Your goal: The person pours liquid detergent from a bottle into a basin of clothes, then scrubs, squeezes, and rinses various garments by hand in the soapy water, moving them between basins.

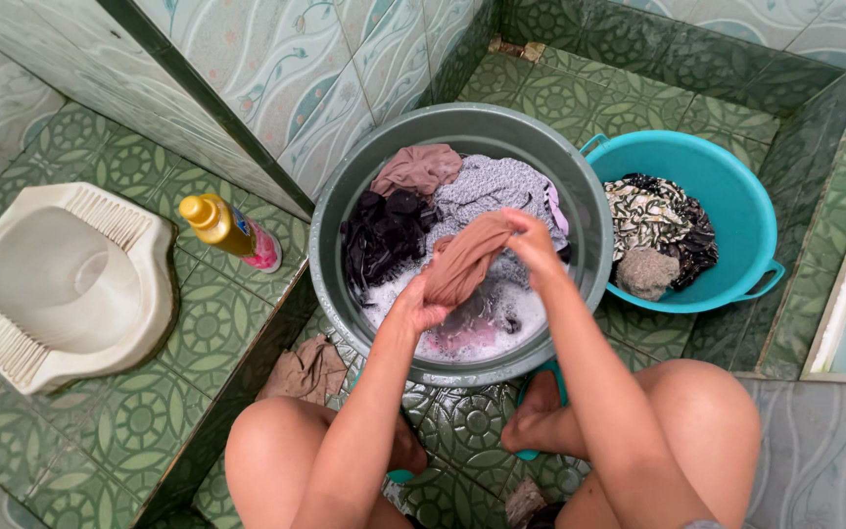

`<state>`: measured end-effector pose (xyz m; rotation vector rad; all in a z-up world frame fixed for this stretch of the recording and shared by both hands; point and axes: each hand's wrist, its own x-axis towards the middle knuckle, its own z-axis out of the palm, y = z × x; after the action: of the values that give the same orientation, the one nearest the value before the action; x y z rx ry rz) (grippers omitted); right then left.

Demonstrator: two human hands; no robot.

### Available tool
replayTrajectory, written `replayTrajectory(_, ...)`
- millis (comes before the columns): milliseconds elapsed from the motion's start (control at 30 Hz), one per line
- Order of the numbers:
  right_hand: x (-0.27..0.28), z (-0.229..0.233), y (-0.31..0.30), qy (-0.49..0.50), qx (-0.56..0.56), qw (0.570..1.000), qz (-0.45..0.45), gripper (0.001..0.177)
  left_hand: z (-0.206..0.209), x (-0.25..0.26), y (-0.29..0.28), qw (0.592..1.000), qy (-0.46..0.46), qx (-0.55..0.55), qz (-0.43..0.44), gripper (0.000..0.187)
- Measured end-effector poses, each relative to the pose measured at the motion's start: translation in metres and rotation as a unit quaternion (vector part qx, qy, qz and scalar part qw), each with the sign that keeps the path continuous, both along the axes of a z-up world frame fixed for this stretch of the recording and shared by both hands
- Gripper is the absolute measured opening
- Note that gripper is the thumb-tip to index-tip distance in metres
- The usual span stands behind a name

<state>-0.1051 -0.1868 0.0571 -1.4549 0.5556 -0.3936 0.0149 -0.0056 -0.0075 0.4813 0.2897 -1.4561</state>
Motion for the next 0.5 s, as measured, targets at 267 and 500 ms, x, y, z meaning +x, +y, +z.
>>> replayTrajectory(267, 0.012, -0.011, 0.056, -0.235, 0.55, 0.801, 0.026, 0.064, 0.083, -0.026, 0.015, 0.999, -0.035, 0.006, -0.036, 0.087)
replayTrajectory(500, 0.036, -0.009, 0.041, -0.19, 0.413, 0.89, -0.017, 0.038, 0.067, -0.005, 0.009, 0.915, -0.37, 0.064, -0.147, 0.079)
